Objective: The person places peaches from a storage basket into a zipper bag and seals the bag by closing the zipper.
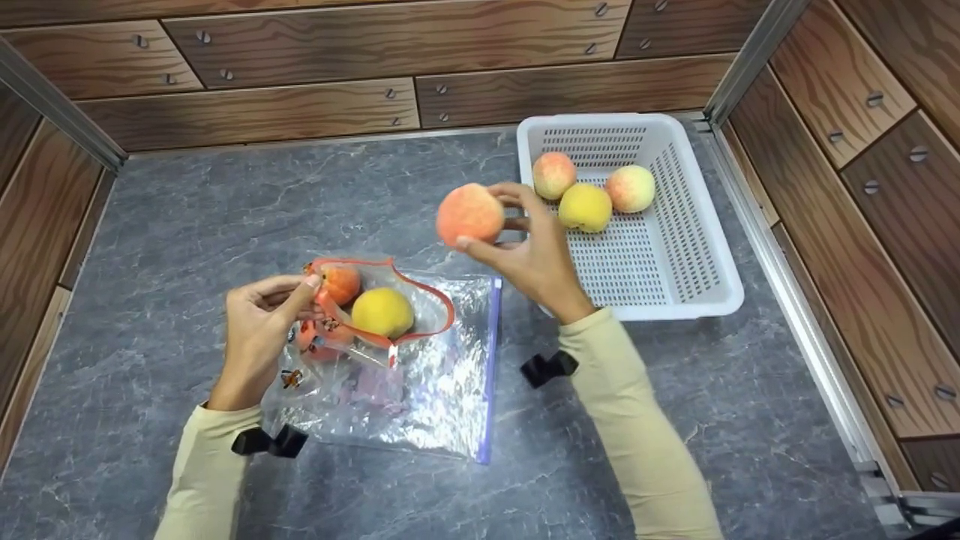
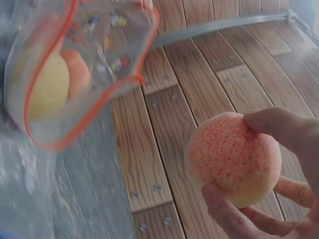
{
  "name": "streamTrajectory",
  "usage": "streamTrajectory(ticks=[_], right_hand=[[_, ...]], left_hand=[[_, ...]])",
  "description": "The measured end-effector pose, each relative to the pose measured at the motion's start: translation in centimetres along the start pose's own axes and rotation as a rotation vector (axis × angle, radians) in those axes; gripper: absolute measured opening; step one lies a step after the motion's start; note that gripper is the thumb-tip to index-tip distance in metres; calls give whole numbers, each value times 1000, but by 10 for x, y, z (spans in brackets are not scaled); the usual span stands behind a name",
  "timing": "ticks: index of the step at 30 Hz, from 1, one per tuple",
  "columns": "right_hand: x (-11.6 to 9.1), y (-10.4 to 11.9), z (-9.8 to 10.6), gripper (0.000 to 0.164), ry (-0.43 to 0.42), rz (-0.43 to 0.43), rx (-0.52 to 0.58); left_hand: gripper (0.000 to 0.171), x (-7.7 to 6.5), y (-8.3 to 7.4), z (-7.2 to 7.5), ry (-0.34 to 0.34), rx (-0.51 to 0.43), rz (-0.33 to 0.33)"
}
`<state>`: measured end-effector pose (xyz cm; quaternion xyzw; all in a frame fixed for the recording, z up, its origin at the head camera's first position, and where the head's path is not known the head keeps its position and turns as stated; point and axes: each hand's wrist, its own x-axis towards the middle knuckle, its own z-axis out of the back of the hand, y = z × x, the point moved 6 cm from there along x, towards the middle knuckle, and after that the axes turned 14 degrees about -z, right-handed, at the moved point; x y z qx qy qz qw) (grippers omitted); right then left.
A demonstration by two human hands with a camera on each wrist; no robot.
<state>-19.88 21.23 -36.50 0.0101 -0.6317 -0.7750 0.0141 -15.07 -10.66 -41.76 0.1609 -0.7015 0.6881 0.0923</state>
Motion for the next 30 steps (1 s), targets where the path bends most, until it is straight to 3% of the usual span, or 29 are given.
streamTrajectory(ticks=[11,22,30], right_hand=[[-16,-7,-47,67,124,25,73],[-26,-8,-76,71,240,16,26],[-30,-11,-91,74,282,32,-72]], left_hand=[[16,0,1,1,-7,13,8],[14,0,1,0,-17,-9,32],[11,0,1,-1,-11,-6,38]])
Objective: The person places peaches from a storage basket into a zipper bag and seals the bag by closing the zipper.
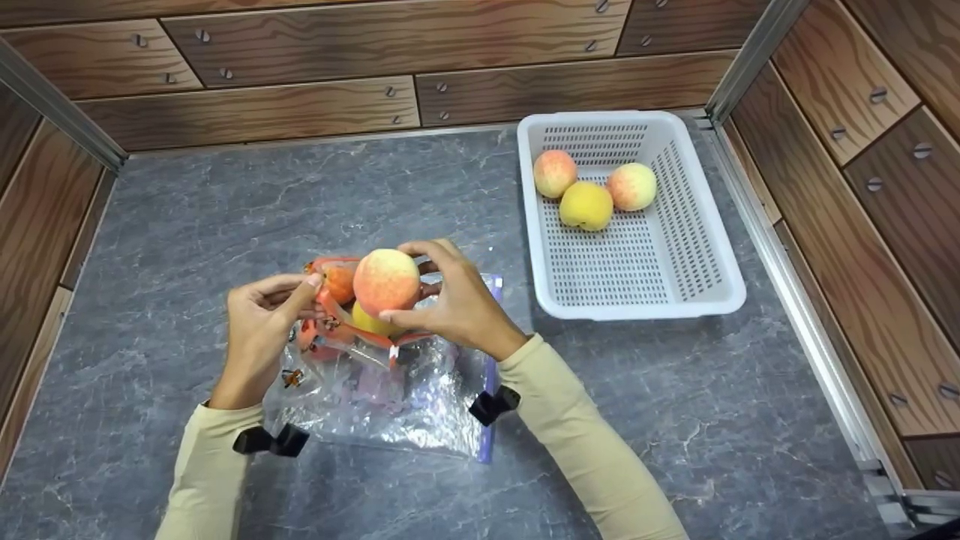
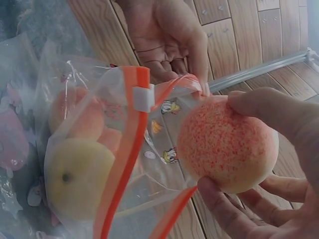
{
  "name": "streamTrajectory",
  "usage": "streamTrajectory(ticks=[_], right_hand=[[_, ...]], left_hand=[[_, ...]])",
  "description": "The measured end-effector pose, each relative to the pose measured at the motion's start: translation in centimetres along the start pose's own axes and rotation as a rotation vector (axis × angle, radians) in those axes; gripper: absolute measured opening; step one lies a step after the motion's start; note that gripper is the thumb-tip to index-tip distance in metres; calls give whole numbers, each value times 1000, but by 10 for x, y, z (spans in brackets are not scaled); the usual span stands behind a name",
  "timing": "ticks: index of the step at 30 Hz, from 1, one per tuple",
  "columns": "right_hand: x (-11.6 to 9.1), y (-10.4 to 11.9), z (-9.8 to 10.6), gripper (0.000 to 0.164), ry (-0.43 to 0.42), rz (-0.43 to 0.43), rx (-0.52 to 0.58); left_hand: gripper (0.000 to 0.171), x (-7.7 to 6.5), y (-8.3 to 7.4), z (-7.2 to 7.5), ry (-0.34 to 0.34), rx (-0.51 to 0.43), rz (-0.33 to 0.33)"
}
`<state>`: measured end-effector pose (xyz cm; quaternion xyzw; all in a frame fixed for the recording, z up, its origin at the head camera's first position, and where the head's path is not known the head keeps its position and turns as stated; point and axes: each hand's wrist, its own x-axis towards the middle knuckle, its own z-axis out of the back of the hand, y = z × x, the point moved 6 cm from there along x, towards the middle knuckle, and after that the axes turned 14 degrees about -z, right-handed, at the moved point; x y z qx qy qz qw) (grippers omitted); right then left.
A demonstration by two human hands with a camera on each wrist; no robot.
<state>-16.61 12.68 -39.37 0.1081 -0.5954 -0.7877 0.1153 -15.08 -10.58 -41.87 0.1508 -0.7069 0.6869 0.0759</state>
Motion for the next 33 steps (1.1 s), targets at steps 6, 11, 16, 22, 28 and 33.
streamTrajectory(ticks=[6,11,16,22,28,33], right_hand=[[2,-2,-6,75,28,2,-14],[2,-2,-8,74,31,12,-26],[2,-2,-9,74,28,15,-32],[3,-2,-10,76,32,7,-39],[4,-2,-14,72,48,-10,-58],[3,-1,-14,56,49,-24,-45]], left_hand=[[13,1,-1,1,3,26,-5],[14,1,0,1,9,33,-3],[15,1,-1,1,8,20,-1],[15,2,-1,0,6,22,-26],[11,2,-1,0,5,17,-35],[11,3,-1,1,3,25,-54]])
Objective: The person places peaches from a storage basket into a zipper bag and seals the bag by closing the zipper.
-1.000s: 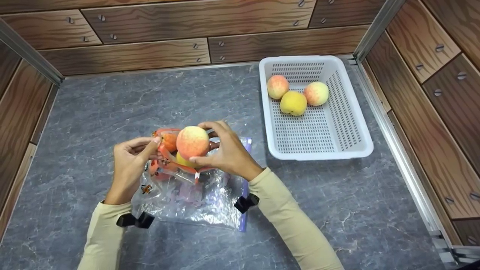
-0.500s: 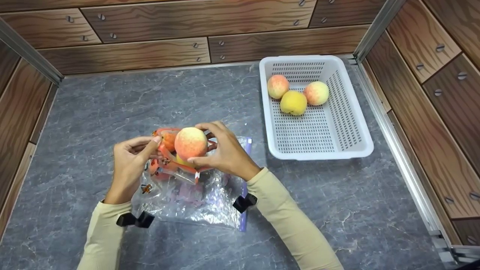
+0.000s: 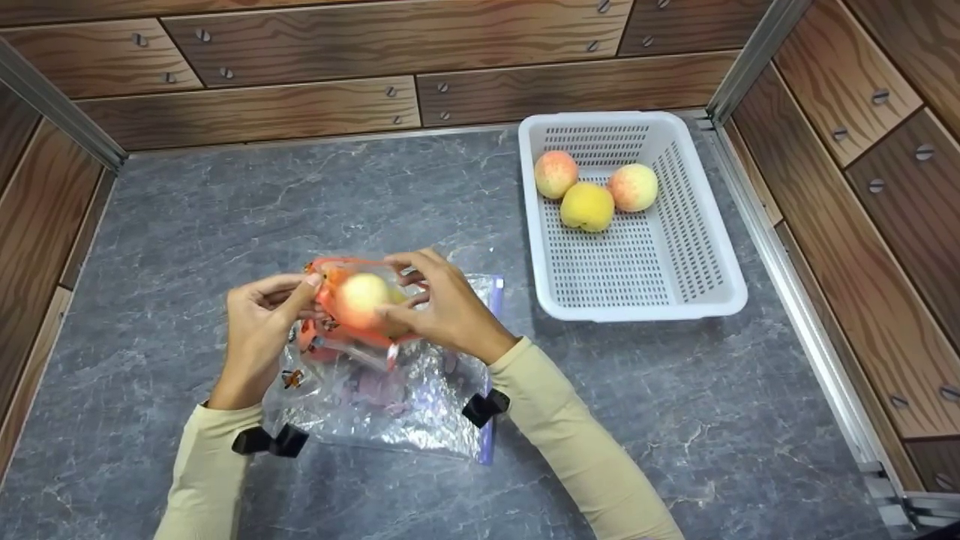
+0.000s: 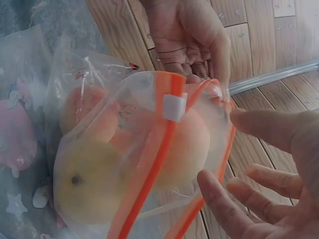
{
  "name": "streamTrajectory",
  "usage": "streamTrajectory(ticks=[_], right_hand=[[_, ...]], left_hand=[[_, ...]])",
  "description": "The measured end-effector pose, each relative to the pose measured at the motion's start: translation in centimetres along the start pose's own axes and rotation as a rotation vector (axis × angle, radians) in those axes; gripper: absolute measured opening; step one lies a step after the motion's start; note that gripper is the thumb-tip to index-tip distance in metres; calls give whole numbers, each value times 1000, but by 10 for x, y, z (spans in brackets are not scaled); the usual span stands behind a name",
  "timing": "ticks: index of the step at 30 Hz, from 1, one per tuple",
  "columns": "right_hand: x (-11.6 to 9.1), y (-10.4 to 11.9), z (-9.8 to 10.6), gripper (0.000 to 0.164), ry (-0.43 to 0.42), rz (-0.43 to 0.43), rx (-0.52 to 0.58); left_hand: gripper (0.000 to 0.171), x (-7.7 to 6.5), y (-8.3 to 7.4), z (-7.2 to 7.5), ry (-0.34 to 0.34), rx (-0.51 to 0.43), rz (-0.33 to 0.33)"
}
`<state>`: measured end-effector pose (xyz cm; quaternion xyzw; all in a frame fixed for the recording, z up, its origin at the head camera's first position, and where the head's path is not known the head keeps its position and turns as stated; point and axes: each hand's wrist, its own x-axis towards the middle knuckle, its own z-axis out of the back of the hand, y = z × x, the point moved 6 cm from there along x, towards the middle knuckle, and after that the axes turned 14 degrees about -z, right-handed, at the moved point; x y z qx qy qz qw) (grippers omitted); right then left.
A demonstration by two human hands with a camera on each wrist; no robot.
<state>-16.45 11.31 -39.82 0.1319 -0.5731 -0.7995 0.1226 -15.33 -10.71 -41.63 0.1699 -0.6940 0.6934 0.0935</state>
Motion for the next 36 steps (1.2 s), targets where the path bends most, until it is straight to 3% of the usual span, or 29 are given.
streamTrajectory(ticks=[5,20,36], right_hand=[[-1,0,5,48,-19,0,18],[-6,0,25,46,-52,-1,38],[-6,18,107,45,-263,-17,-29]], left_hand=[[11,0,0,2,-15,6,-8],[10,0,0,3,-22,47,2],[9,0,1,4,-30,47,0]])
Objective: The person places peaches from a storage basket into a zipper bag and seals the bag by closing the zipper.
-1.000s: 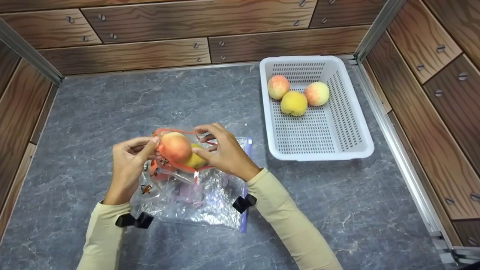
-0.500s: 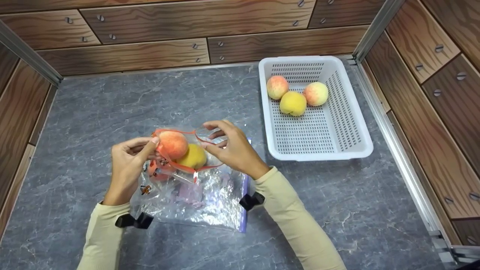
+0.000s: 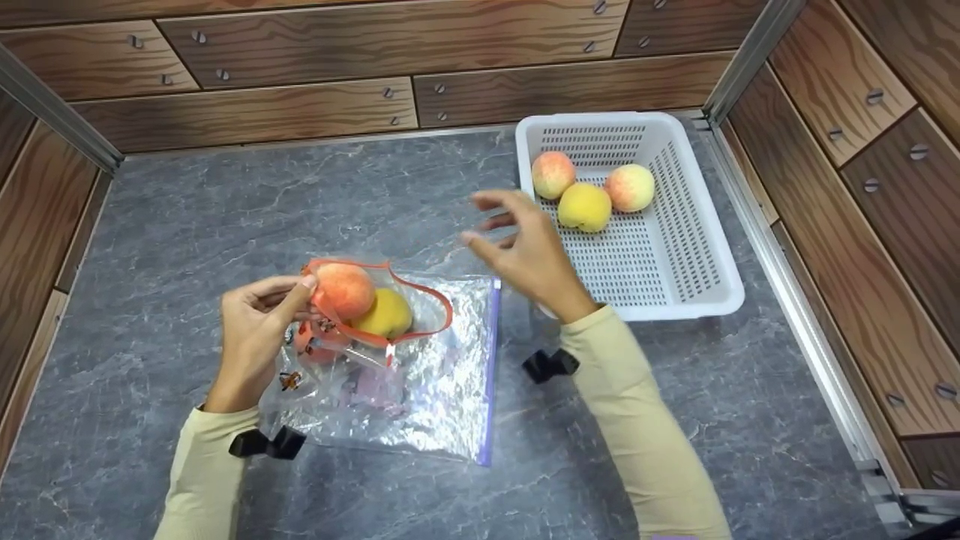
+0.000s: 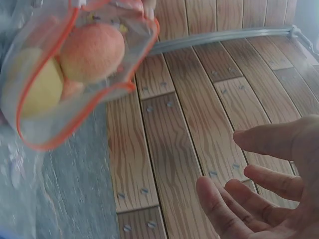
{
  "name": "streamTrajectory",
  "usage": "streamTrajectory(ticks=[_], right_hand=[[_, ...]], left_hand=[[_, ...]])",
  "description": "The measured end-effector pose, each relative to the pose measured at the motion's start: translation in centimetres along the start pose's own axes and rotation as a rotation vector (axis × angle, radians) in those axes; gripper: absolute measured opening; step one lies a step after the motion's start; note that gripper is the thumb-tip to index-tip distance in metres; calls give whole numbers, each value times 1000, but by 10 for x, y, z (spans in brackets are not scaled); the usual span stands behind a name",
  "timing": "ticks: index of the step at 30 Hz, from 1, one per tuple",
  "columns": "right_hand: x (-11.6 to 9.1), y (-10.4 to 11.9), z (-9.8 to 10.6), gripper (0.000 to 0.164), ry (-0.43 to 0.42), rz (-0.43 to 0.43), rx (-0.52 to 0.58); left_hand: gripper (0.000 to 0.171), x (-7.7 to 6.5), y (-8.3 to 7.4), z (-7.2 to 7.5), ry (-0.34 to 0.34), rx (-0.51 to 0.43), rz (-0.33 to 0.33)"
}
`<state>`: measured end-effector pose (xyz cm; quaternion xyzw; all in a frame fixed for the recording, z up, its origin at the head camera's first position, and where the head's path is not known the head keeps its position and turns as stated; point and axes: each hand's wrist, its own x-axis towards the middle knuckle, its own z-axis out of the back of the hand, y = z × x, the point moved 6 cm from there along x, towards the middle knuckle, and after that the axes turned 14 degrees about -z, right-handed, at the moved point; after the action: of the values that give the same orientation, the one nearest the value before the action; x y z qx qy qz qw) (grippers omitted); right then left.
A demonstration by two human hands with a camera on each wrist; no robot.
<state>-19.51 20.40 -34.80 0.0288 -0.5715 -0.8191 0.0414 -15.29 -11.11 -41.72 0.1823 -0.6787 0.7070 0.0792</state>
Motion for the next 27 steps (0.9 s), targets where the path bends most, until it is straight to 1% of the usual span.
streamTrajectory(ticks=[7,13,16,21,27], right_hand=[[13,-4,36,42,-123,-59,-98],[24,-8,60,43,-199,-112,-209],[31,-12,71,43,-232,-140,-268],[41,-21,86,46,-250,-189,-361],[59,-36,98,53,-228,-244,-451]], left_hand=[[10,-1,1,0,-2,-12,7],[11,-1,1,-1,-11,-23,19],[10,-1,0,0,-11,-4,19],[9,-1,1,0,-7,11,24],[10,-1,1,0,-10,5,30]])
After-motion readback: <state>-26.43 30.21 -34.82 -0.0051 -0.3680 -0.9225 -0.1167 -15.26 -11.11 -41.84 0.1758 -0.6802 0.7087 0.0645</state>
